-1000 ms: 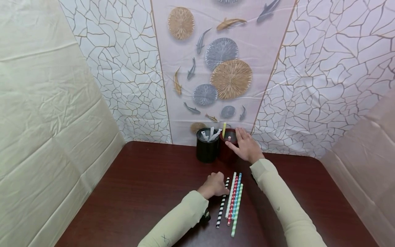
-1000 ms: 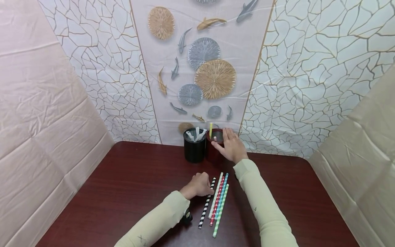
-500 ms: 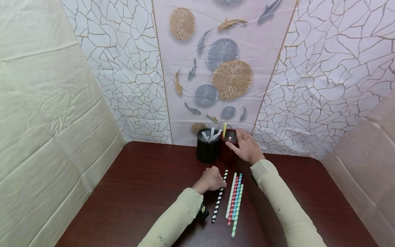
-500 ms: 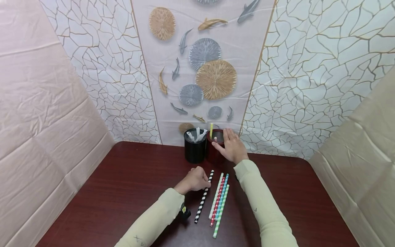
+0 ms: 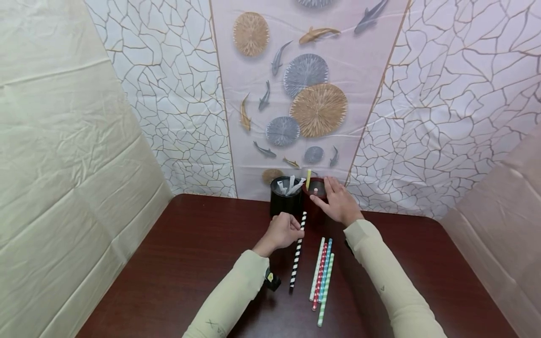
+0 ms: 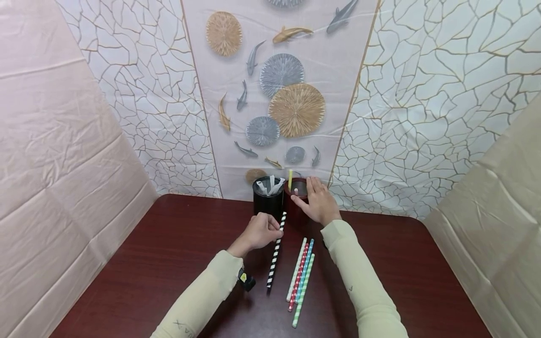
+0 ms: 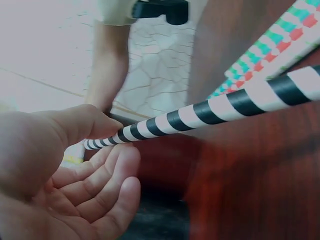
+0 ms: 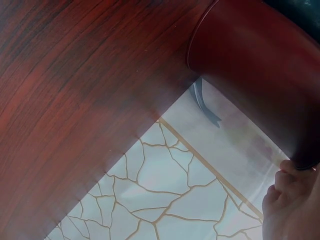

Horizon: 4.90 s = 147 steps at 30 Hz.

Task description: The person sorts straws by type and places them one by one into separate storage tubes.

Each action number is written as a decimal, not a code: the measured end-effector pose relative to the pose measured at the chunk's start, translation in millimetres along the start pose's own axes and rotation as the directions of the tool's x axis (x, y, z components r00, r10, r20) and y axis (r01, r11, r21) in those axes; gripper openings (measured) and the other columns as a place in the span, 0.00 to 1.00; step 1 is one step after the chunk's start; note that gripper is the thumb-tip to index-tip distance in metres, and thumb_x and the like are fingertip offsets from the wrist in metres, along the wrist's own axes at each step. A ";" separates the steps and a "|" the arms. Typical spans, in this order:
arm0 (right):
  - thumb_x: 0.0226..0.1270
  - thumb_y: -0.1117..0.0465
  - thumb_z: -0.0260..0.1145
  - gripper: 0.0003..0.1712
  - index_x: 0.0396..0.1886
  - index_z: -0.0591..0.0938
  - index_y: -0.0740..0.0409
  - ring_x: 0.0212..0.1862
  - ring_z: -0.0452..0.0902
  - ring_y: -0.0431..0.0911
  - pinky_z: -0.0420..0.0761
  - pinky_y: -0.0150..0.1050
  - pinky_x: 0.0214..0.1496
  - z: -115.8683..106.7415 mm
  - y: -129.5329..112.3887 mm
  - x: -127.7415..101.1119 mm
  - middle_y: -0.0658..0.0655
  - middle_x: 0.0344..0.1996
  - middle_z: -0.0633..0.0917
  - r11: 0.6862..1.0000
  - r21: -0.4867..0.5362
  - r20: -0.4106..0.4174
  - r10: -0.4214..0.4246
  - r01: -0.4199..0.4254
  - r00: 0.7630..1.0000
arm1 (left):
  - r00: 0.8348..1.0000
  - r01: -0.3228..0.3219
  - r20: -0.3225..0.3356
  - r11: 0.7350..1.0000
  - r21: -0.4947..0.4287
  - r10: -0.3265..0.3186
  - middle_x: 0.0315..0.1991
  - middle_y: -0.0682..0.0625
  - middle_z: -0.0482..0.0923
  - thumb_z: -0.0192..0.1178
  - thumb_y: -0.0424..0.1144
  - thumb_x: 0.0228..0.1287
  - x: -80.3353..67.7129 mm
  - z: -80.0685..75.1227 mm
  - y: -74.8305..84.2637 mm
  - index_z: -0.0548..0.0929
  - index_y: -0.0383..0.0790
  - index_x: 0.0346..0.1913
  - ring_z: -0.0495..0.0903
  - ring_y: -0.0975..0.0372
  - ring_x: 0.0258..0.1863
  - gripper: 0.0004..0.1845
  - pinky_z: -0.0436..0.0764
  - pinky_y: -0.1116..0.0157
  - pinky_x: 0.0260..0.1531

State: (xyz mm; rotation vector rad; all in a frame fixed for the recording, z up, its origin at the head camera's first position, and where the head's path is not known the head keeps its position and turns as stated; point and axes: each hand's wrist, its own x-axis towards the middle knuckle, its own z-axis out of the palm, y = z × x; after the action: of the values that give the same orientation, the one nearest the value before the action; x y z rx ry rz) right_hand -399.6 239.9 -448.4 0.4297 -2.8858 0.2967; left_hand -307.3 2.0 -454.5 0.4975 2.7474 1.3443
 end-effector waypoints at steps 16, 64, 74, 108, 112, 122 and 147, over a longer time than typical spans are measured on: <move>0.80 0.26 0.46 0.58 0.85 0.50 0.69 0.85 0.49 0.64 0.56 0.61 0.85 0.4 0.7 -0.5 0.72 0.84 0.55 1.000 -0.009 -0.006 -0.009 0.009 1.000 | 0.955 -0.210 -0.196 0.975 0.073 0.221 0.34 0.49 0.91 0.70 0.38 0.68 15.1 -56.8 53.4 0.86 0.39 0.39 0.88 0.64 0.32 0.06 0.85 0.69 0.39; 0.80 0.30 0.51 0.54 0.83 0.57 0.70 0.83 0.57 0.65 0.62 0.61 0.83 0.3 -0.7 0.1 0.72 0.81 0.61 0.999 0.007 -0.049 -0.039 0.039 0.998 | 0.779 -0.317 -0.461 0.901 0.297 0.426 0.38 0.51 0.91 0.68 0.38 0.71 85.0 -70.6 137.9 0.84 0.41 0.43 0.89 0.61 0.39 0.05 0.85 0.65 0.43; 0.80 0.30 0.51 0.55 0.83 0.55 0.71 0.84 0.54 0.65 0.59 0.61 0.85 4.4 -1.7 -0.5 0.72 0.82 0.60 0.998 0.002 -0.048 -0.056 0.056 0.997 | 0.866 -0.216 -0.358 0.906 0.364 0.350 0.49 0.47 0.90 0.69 0.42 0.72 92.3 -54.1 116.2 0.85 0.38 0.54 0.89 0.56 0.49 0.15 0.86 0.61 0.52; 0.84 0.43 0.50 0.47 0.84 0.51 0.72 0.85 0.49 0.65 0.57 0.61 0.85 -1.2 4.1 -4.9 0.72 0.84 0.54 0.997 -0.065 0.011 -0.041 0.042 0.999 | 0.972 -0.205 -0.030 0.904 0.376 0.234 0.14 0.55 0.75 0.67 0.42 0.70 22.6 -50.0 113.2 0.79 0.43 0.21 0.77 0.61 0.22 0.18 0.77 0.63 0.32; 0.84 0.38 0.49 0.50 0.84 0.52 0.72 0.85 0.50 0.65 0.57 0.61 0.85 -1.0 3.1 -3.1 0.73 0.84 0.55 0.998 -0.048 -0.001 -0.034 0.033 0.999 | 0.972 -0.218 0.006 0.892 0.396 0.235 0.11 0.57 0.66 0.68 0.42 0.69 20.2 -40.1 102.0 0.71 0.48 0.13 0.74 0.62 0.21 0.26 0.74 0.64 0.31; 0.81 0.31 0.52 0.55 0.84 0.52 0.71 0.85 0.50 0.66 0.56 0.61 0.85 -1.9 0.0 -2.7 0.73 0.83 0.56 0.999 -0.003 -0.030 -0.035 0.035 0.999 | 0.993 -0.117 0.061 0.923 0.365 0.102 0.15 0.54 0.78 0.72 0.47 0.69 13.9 -12.1 73.9 0.87 0.41 0.27 0.79 0.61 0.22 0.16 0.75 0.67 0.25; 0.79 0.29 0.51 0.56 0.84 0.53 0.70 0.86 0.50 0.64 0.55 0.59 0.86 0.0 -0.4 -2.0 0.72 0.84 0.56 0.999 0.020 -0.029 -0.029 0.029 0.999 | 0.994 -0.039 0.110 0.979 0.199 0.017 0.14 0.54 0.76 0.77 0.45 0.63 3.0 69.0 -9.5 0.81 0.44 0.18 0.75 0.60 0.21 0.20 0.72 0.64 0.20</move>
State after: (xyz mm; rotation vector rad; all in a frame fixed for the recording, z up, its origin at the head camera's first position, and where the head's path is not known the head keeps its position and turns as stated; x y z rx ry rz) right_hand -397.6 240.1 -448.8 0.4665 -2.8487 0.3252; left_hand -300.4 50.0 -504.5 0.6022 2.8098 1.0161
